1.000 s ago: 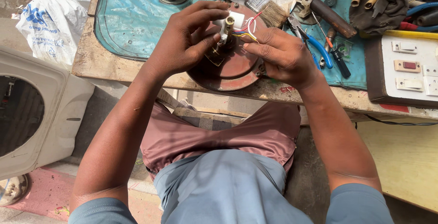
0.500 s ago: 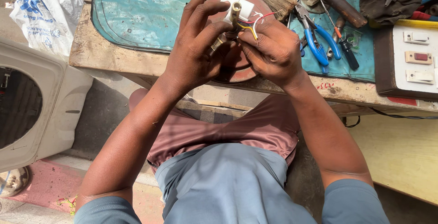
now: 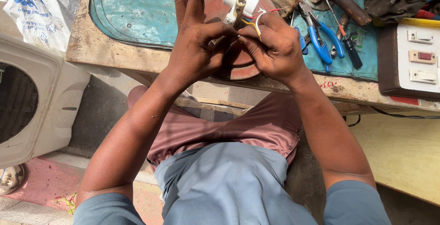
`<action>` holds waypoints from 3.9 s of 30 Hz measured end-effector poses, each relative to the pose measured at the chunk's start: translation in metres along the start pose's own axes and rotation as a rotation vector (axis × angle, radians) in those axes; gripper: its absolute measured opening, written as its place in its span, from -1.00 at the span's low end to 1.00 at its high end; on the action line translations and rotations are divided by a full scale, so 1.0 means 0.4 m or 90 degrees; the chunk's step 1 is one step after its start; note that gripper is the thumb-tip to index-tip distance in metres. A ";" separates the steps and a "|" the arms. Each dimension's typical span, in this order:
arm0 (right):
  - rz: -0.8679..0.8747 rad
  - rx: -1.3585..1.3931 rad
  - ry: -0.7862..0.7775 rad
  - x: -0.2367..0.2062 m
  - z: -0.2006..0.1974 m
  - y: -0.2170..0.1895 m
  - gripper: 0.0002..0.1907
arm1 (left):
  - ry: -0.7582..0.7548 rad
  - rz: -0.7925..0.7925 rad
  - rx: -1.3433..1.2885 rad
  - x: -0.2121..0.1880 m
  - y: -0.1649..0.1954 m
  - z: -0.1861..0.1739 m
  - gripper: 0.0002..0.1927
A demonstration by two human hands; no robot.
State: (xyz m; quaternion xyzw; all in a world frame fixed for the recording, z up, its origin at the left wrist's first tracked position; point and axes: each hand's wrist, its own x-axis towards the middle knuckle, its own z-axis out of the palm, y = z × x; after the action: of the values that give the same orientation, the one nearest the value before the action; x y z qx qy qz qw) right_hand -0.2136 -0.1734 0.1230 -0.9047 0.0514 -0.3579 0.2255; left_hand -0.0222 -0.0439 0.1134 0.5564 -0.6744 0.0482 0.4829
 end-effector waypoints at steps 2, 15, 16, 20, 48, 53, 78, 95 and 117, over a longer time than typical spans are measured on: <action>-0.017 0.002 0.014 -0.002 0.002 0.010 -0.85 | 0.002 -0.023 -0.028 0.002 -0.006 -0.007 -0.80; -0.056 -0.033 0.064 0.023 -0.019 -0.017 -0.90 | -0.291 -0.086 -0.445 0.094 -0.163 0.006 -0.54; -0.018 -0.022 0.060 0.021 -0.014 -0.020 -0.90 | -0.300 -0.126 -0.517 0.093 -0.162 0.013 -0.56; 0.134 0.021 0.052 0.010 -0.003 -0.013 -0.90 | -0.305 -0.210 -0.439 0.081 -0.178 0.019 -0.68; -0.006 -0.022 0.059 -0.023 0.003 0.043 -0.83 | -0.275 -0.215 -0.383 0.086 -0.179 0.017 -0.66; -0.048 -0.060 0.110 -0.012 -0.008 0.051 -0.79 | -0.413 -0.177 -0.356 0.187 -0.144 0.002 -0.60; 0.265 -0.411 0.157 -0.298 -0.306 0.121 -0.70 | -0.458 -0.139 -0.342 0.201 -0.116 0.031 -0.61; 0.194 0.149 0.500 -0.423 -0.011 -0.025 -0.69 | -0.371 -0.262 -0.318 0.125 -0.185 0.073 -0.64; 0.242 0.194 0.423 -0.371 0.032 -0.047 -0.75 | -0.380 -0.225 -0.296 0.130 -0.170 0.064 -0.65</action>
State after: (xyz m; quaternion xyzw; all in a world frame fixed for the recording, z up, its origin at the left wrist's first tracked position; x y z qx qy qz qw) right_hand -0.3160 -0.1144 0.0305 -0.6703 0.2344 -0.5861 0.3902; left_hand 0.0213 -0.1214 0.1043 0.5293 -0.6716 -0.3525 0.3803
